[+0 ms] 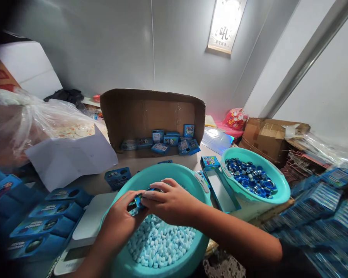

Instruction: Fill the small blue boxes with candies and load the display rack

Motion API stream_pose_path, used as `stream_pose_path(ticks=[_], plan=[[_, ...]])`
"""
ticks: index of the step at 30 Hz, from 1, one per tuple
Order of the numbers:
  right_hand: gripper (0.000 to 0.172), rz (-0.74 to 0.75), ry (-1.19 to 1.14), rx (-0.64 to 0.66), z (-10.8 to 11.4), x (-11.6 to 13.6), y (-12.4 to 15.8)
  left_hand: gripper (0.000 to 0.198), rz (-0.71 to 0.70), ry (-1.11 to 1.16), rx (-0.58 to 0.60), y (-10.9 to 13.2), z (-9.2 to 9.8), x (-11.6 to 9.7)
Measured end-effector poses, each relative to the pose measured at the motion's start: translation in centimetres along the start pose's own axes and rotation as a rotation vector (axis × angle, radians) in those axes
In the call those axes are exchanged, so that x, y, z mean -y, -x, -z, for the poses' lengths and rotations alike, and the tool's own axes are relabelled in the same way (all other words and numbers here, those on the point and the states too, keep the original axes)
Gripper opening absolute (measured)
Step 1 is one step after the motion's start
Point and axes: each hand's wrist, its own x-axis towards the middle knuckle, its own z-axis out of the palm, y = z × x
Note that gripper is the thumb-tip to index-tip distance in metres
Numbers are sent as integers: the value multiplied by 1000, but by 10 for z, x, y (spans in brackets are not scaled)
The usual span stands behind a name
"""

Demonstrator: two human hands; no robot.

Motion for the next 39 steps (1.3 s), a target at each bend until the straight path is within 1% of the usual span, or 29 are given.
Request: stream_pose_path(ticks=[3, 7, 9, 12, 14, 16, 20, 23, 24, 26, 28, 29, 32, 34, 35, 37, 39], plan=[[24, -58, 31, -25, 2, -10, 8, 31, 38, -6, -19, 1, 0, 1], [26, -227, -70, -66, 2, -19, 12, 33, 54, -29, -22, 0, -2, 2], [25, -280, -141, -62, -2, -18, 12, 33, 59, -34, -20, 0, -2, 2], [29, -299, -211, -25, -11, -11, 10, 31, 58, -44, -5, 1, 0, 2], [32, -315, -260, -28, -16, -6, 9, 31, 54, -52, 4, 2, 1, 1], [30, -366, -343, -84, -21, -4, 8, 32, 51, -55, 3, 2, 2, -2], [16, -609, -505, -256, -22, -12, 11, 31, 32, -52, -11, 4, 2, -11], [19, -754, -511, -300, -14, -23, 16, 31, 1, -47, -72, 7, 1, -17], [21, -791, -504, -293, -10, -26, 18, 31, -9, -50, -114, 9, 1, -19], [25, -848, -499, -232, -2, -30, 22, 30, -23, -60, -216, 11, 5, -22], [27, -858, -509, -160, 3, -29, 27, 35, -6, -33, -292, 14, 15, -24], [27, -848, -516, -138, 4, -25, 29, 42, 19, -2, -333, 15, 24, -26], [31, -758, -569, -78, 1, -11, 37, 67, 104, 37, -487, 19, 59, -27], [32, -699, -615, 0, -4, -2, 43, 69, 137, -4, -560, 21, 87, -23], [33, -683, -628, 45, -7, 2, 45, 66, 154, -25, -565, 21, 99, -18], [34, -683, -616, 133, -13, 5, 49, 63, 208, -41, -540, 22, 120, -5], [34, -700, -586, 204, -17, 5, 51, 64, 253, -71, -481, 23, 132, 10]])
